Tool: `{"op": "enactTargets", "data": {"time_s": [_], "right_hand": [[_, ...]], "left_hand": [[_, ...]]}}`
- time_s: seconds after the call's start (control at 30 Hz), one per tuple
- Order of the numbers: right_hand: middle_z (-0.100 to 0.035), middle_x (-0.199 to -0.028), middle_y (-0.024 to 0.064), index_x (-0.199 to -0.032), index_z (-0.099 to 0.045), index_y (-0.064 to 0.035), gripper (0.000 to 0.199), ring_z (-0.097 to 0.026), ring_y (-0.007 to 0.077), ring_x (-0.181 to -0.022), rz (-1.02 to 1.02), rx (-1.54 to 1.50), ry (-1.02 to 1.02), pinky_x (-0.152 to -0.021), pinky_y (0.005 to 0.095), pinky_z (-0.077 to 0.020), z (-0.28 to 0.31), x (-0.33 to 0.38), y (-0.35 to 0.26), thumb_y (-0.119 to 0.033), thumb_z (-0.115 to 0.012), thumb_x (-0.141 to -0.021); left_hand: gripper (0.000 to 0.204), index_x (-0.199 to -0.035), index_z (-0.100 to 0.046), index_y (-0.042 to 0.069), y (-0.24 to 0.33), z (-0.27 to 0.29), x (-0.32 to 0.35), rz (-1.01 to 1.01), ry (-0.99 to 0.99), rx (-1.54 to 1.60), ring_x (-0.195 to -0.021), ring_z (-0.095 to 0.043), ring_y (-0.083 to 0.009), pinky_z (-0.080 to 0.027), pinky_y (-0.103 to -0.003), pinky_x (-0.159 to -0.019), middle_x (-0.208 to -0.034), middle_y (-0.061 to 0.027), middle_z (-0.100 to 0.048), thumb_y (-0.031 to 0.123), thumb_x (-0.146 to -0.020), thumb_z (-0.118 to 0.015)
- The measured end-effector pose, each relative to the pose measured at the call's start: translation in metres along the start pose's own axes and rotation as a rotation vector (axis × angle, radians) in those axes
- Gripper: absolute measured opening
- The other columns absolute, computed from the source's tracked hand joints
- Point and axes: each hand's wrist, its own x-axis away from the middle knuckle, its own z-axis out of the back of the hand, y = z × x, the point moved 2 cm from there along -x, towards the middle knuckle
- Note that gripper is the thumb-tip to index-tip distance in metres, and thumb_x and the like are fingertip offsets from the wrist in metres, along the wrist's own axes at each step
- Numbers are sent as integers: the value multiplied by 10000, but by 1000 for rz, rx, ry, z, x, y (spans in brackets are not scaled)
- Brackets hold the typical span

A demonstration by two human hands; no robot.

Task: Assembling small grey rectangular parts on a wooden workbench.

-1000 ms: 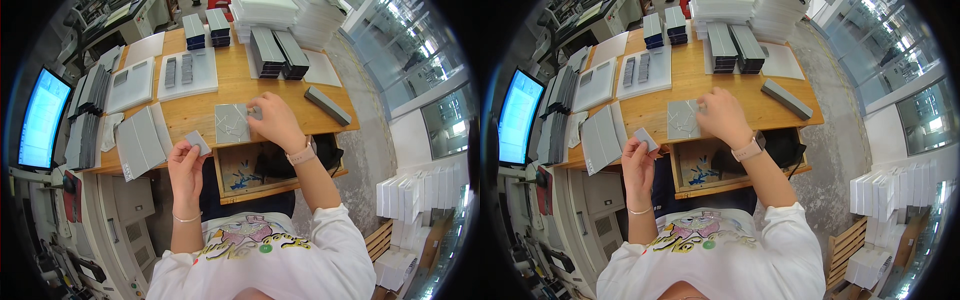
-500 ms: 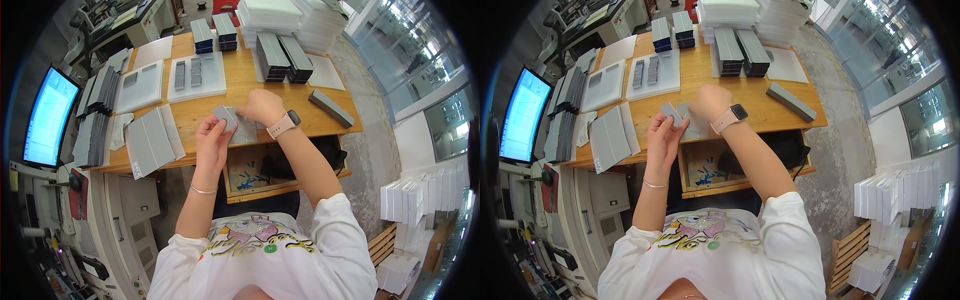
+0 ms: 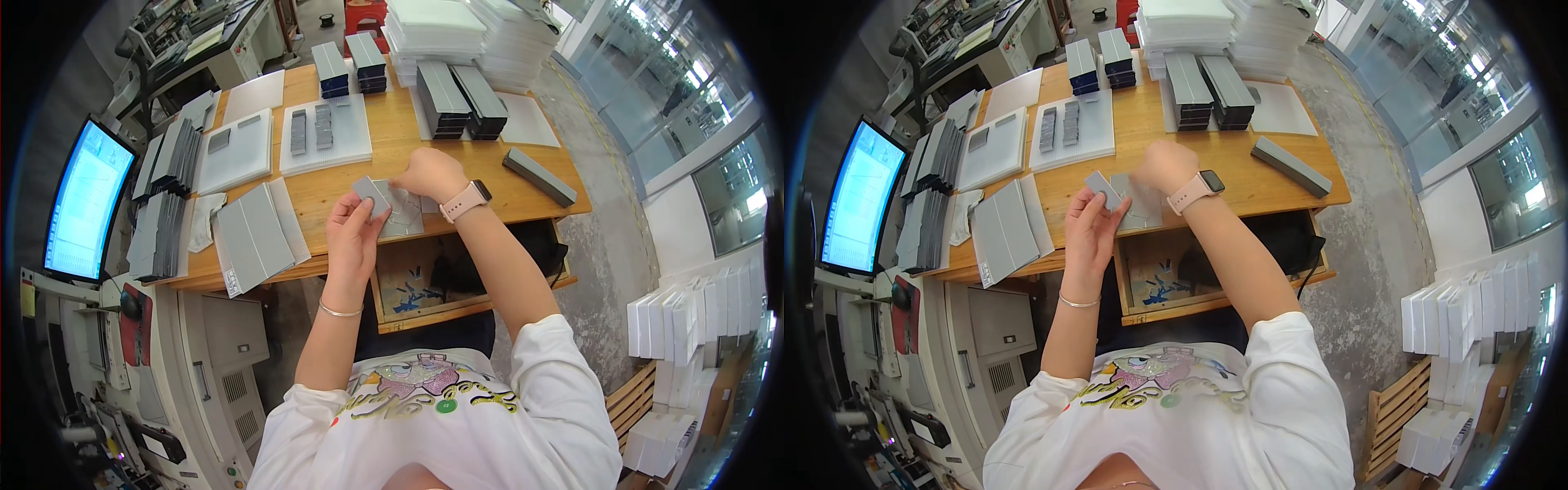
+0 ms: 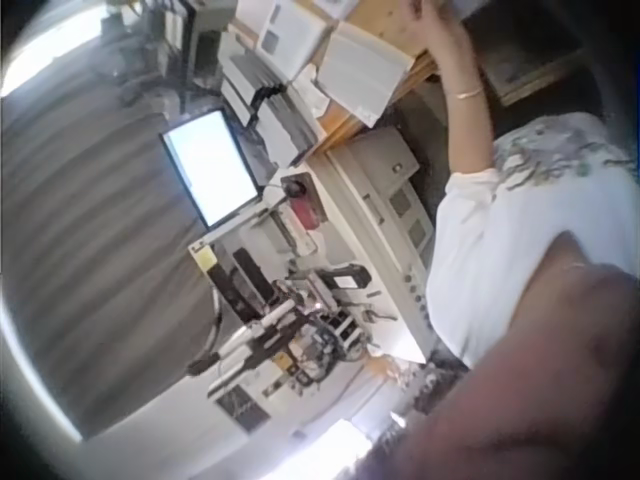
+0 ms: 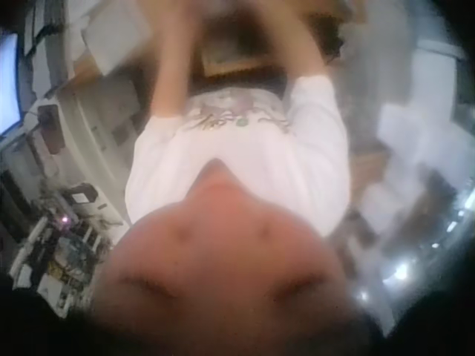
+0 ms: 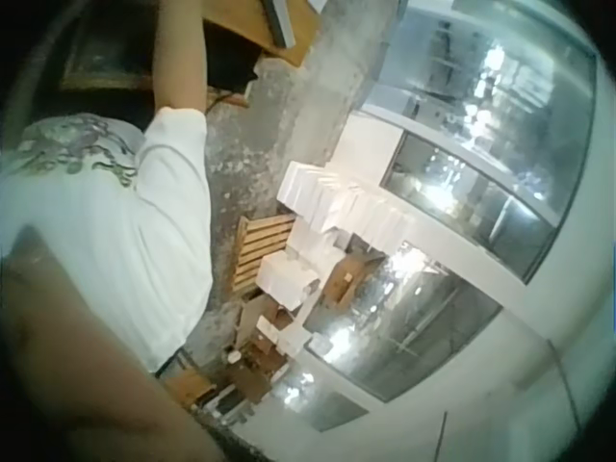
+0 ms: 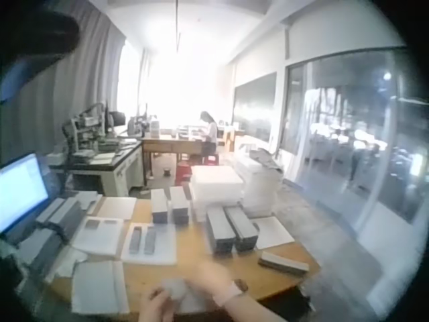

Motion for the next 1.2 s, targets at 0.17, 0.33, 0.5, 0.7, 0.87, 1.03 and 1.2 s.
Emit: {"op": "enactTargets", "data": {"time_s": [0.17,0.33,0.5,0.7,0.87,1.03,1.2], "right_hand": [[-608,-625,146,-631,-653,-25,391,-605,282,-635,15,16,22,-613,353,-483,0,6,-11,-415,-667,-612],[-614,-638,145,-658,-670,-43,314,-607,275,-629,70,19,37,-603,341,-485,-6,2,-10,-352,-670,-602],[-619,-637,131,-671,-677,-54,266,-610,252,-614,17,-5,-5,-591,328,-485,-13,-8,-7,-311,-672,-602],[-624,-638,117,-695,-679,-61,241,-611,237,-605,14,-64,-60,-591,313,-482,-16,-20,-1,-283,-684,-601],[-631,-670,117,-717,-674,-66,282,-614,234,-640,6,-45,-46,-611,318,-482,-6,-14,-2,-319,-699,-596],[-630,-691,114,-704,-658,-66,329,-612,237,-675,-26,-3,-70,-627,319,-478,0,-5,-7,-365,-722,-585],[-627,-727,112,-743,-627,-45,364,-609,243,-684,184,-68,-67,-614,323,-480,-1,-15,1,-353,-718,-573]], "left_hand": [[70,-864,-530,58,3,4,1,-14,-4,-17,-825,-577,-164,-439,-466,-879,-841,-54,-594,6,-817,-524],[81,-874,-528,34,18,5,12,-55,-13,31,-805,-557,-155,-469,-416,-834,-848,-45,-563,-18,-811,-527],[95,-866,-524,34,15,9,20,-30,-66,50,-801,-563,-165,-486,-413,-810,-848,-50,-573,-33,-800,-535],[85,-836,-520,48,14,3,35,-20,-5,-111,-786,-571,-153,-449,-475,-862,-823,-50,-582,-25,-797,-534],[78,-848,-522,34,14,5,35,-34,-32,-135,-801,-577,-168,-456,-451,-863,-833,-60,-583,-27,-799,-527],[124,-882,-521,23,13,10,32,-19,-49,-77,-832,-602,-219,-480,-297,-761,-869,-81,-589,-44,-783,-553],[110,-879,-517,21,18,5,30,-5,-53,-84,-828,-599,-219,-487,-318,-776,-876,-86,-589,-37,-790,-546]]}}
